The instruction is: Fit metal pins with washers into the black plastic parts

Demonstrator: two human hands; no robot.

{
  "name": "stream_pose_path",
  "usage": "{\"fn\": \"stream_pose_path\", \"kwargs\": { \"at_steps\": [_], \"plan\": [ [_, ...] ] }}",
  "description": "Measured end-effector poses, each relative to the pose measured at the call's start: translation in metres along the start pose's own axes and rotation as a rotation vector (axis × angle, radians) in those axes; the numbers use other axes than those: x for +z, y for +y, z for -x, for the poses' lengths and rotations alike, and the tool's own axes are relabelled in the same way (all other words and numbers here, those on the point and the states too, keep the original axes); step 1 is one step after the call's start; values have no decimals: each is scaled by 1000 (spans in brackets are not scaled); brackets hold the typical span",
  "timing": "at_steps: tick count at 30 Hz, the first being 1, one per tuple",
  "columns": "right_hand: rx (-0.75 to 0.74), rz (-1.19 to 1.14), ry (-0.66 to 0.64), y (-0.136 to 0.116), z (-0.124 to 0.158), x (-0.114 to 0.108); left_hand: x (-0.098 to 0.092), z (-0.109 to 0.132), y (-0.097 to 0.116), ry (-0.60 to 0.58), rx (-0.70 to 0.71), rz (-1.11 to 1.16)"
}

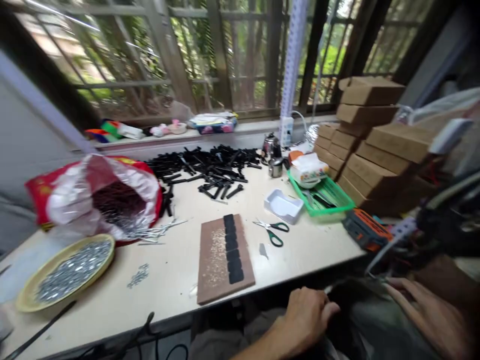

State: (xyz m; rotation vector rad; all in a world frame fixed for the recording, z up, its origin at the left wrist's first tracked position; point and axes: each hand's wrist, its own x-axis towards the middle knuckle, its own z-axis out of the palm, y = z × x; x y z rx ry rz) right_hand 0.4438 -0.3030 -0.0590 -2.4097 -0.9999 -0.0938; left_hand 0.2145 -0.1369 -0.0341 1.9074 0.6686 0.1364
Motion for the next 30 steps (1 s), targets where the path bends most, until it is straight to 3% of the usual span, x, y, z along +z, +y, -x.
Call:
{"fn": "stream_pose_path", "kwargs": {
  "at_steps": [3,7,9,11,13,16,21,25,30],
  "plan": [
    [-350,-153,-155,-108,-42,1,-53,24,9,221,101,78],
    [-727,-146,-353,-264,-100,56,-132,29,-2,635,8,150],
    [-706,1,-394,-323,-134,95,-165,28,-16,816,-47,204],
    [-620,104,-462,-365,-165,133,-191,26,-31,903,-86,294],
    [-570,139,-495,-393,-189,166,-210,21,-46,942,-99,385],
    [-492,160,-511,-415,-209,203,-233,6,-67,993,-88,434],
    [-356,184,-503,-436,-219,240,-263,-24,-93,1072,-123,348],
    [-317,189,-459,-469,-212,264,-268,-39,-106,1059,-147,311],
    [-297,164,-449,-498,-208,284,-266,-37,-111,1070,-185,394]
  ]
}}
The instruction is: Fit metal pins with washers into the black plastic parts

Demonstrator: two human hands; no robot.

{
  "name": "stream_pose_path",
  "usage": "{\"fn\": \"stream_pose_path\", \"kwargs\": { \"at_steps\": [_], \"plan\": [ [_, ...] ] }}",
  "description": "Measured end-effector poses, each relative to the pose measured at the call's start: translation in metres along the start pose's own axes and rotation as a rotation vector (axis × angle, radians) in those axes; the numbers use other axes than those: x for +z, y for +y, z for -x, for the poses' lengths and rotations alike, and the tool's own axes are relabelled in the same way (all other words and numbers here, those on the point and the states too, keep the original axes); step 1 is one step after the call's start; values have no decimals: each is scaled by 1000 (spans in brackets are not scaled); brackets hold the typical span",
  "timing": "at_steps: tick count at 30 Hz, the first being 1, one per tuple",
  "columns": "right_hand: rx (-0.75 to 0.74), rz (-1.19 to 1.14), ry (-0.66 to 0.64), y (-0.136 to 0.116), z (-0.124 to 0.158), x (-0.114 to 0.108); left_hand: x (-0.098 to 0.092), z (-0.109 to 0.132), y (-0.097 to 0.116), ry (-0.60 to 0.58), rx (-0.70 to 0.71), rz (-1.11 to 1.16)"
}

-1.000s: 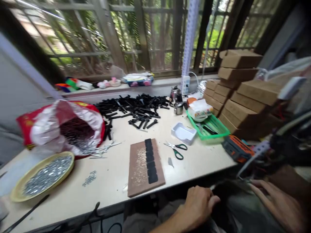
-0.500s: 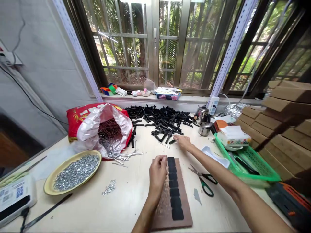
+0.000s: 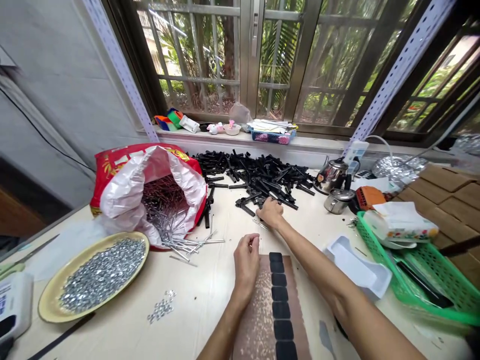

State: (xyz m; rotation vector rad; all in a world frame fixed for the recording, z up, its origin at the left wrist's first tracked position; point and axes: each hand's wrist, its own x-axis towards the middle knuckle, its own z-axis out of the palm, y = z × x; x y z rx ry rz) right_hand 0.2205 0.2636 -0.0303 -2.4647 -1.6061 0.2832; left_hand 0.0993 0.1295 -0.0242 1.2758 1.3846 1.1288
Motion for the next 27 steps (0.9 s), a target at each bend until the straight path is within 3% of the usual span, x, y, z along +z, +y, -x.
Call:
{"fn": "stream_pose_path", "kwargs": {
  "at_steps": [5,9,13,15,17,19,23,27],
  "plan": [
    [52,-52,-61,25,-3,-19,-6,0,5,-22,-123,197],
    [15,-114,-125,43,34,-34,-4,-2,6,-73,-271,508],
    [-265,-241,-176,36,100,-39,-1,-4,7,-245,-377,860],
    [-516,-312,-267,29,116,-43,-3,-8,5,-180,-448,951],
    [-752,-379,-394,22,107,-49,-6,-12,1,-19,-505,974],
    [-847,-371,-359,14,76,-53,-11,-17,-3,80,-493,952],
    [-613,-81,119,-5,2,-43,-19,-21,-6,114,-428,873],
    [-587,-6,156,-13,-24,-22,-22,-22,-6,136,-469,853]
  ]
}}
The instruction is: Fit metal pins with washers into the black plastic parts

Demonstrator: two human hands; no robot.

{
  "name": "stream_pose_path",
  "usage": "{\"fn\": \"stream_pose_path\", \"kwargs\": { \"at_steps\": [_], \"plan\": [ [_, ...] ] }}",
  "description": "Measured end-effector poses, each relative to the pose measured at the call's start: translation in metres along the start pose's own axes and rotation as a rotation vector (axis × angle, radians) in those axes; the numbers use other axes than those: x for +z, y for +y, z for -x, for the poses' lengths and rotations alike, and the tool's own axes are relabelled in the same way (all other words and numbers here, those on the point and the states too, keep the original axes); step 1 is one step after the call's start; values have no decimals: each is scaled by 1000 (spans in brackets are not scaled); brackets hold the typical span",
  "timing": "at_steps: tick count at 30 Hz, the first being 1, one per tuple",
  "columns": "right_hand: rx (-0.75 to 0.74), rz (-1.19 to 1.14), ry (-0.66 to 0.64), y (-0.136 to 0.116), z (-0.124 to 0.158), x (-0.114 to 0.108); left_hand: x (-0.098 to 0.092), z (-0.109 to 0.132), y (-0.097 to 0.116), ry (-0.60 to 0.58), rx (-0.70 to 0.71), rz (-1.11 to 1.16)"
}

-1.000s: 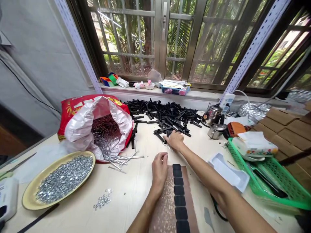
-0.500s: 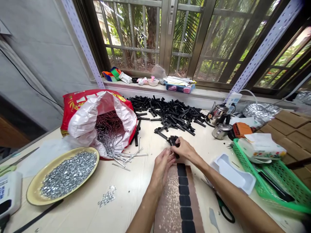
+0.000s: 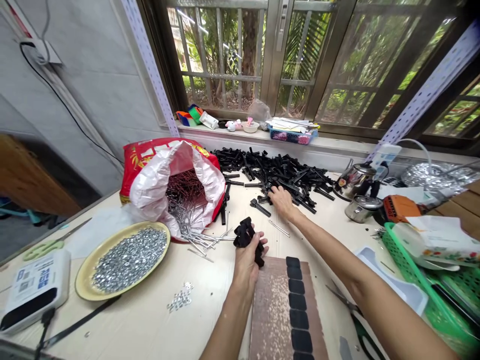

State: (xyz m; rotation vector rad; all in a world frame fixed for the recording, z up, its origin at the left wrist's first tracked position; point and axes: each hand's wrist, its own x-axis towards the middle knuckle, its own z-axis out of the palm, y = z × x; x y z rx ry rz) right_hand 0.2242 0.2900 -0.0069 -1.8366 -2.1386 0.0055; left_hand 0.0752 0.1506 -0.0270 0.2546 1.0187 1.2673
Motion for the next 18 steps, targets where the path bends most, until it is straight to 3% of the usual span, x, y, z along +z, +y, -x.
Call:
{"fn": "stream_pose_path", "kwargs": {
  "at_steps": [4,10,14,18],
  "plan": [
    [55,29,26,-9,9,13,-2,-2,0,24,19,-2],
    [70,7,-77,-33,22,28,-4,-5,-1,81,51,27],
    [24,-10,-43,-51,43,12,-2,-6,3,111,130,69],
    [-51,-95,89,-81,98,-15,5,2,8,-39,188,201]
  ]
}}
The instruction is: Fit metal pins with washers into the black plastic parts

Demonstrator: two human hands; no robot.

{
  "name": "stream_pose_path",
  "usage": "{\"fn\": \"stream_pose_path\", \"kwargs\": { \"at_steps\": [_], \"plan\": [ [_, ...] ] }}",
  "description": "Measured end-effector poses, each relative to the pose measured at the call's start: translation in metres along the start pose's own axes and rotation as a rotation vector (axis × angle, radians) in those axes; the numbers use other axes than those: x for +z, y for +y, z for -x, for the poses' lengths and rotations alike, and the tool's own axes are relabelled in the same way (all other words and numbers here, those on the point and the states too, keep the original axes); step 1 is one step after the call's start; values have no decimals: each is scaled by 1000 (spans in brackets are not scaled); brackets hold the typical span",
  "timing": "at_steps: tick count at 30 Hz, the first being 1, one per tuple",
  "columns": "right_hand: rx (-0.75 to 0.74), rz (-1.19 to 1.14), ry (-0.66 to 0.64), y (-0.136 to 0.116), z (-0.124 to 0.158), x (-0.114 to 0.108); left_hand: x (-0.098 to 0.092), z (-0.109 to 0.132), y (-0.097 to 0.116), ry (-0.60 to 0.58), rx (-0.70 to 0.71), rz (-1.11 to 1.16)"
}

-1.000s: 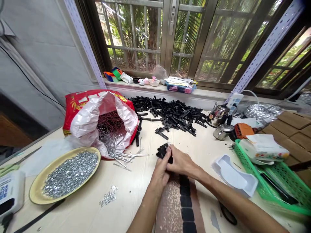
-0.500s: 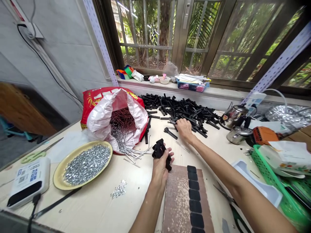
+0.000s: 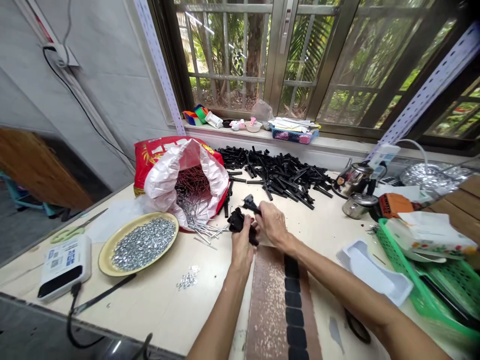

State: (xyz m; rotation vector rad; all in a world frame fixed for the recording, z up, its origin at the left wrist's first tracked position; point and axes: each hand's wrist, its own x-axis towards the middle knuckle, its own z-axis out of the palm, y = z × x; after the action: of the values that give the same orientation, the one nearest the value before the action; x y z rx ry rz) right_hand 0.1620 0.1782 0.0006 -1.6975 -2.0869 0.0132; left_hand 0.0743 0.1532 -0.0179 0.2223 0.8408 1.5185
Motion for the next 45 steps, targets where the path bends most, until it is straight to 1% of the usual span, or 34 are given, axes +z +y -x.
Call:
{"fn": "stream_pose_path", "kwargs": {
  "at_steps": [2,3,4,5,6,7,8,11,12,14,17,19,21,23,25,28,30,32,34,36,37,39,41,42,43,45],
  "plan": [
    [-55,-105,67,-14,28,-10,2,7,3,-65,-23,63],
    [-98,-177,67,-17,38,-14,2,11,5,-59,-50,73],
    [-156,-252,32,-16,45,-18,1,15,8,-41,-86,67],
    [-216,-319,-29,-12,48,-21,-2,19,11,-21,-127,44],
    [-245,-345,-100,-5,47,-24,-5,24,14,-2,-160,2],
    [-226,-320,-163,5,43,-26,-9,28,17,11,-174,-52],
    [-165,-253,-204,16,38,-27,-14,32,20,20,-169,-110],
    [107,13,-213,46,19,-21,-28,45,26,4,-58,-255],
    [148,64,-217,51,16,-16,-32,49,27,-12,-10,-289],
    [160,122,-243,55,14,-4,-40,57,28,-52,76,-366],
    [115,173,-278,49,18,11,-53,67,33,-83,167,-519],
    [60,182,-295,42,19,15,-61,71,37,-102,189,-596],
    [-16,169,-300,34,18,13,-70,74,41,-106,183,-635],
    [-84,153,-288,26,17,5,-79,75,45,-84,184,-655],
    [-137,100,-213,17,19,-11,-87,76,48,-30,222,-679],
    [-310,-178,-43,2,26,-44,-95,76,54,74,311,-767],
    [-454,-339,7,-10,32,-66,-97,75,57,111,384,-846],
    [-552,-310,-2,-21,40,-82,-98,73,59,95,468,-899],
    [-610,-155,-10,-32,46,-90,-98,73,59,54,539,-937],
    [-638,-1,-21,-42,50,-93,-96,73,59,13,587,-970],
    [-654,37,-34,-45,50,-94,-95,73,58,3,595,-983],
    [-676,1,-80,-45,47,-94,-92,75,59,6,552,-969],
    [-628,-115,-125,-36,37,-91,-90,78,60,30,446,-888],
    [-560,-142,-134,-27,30,-86,-88,80,62,36,399,-835],
    [-467,-113,-155,-18,24,-79,-87,83,63,36,364,-789],
    [-287,58,-240,2,14,-57,-86,87,65,37,331,-744]
  ]
}}
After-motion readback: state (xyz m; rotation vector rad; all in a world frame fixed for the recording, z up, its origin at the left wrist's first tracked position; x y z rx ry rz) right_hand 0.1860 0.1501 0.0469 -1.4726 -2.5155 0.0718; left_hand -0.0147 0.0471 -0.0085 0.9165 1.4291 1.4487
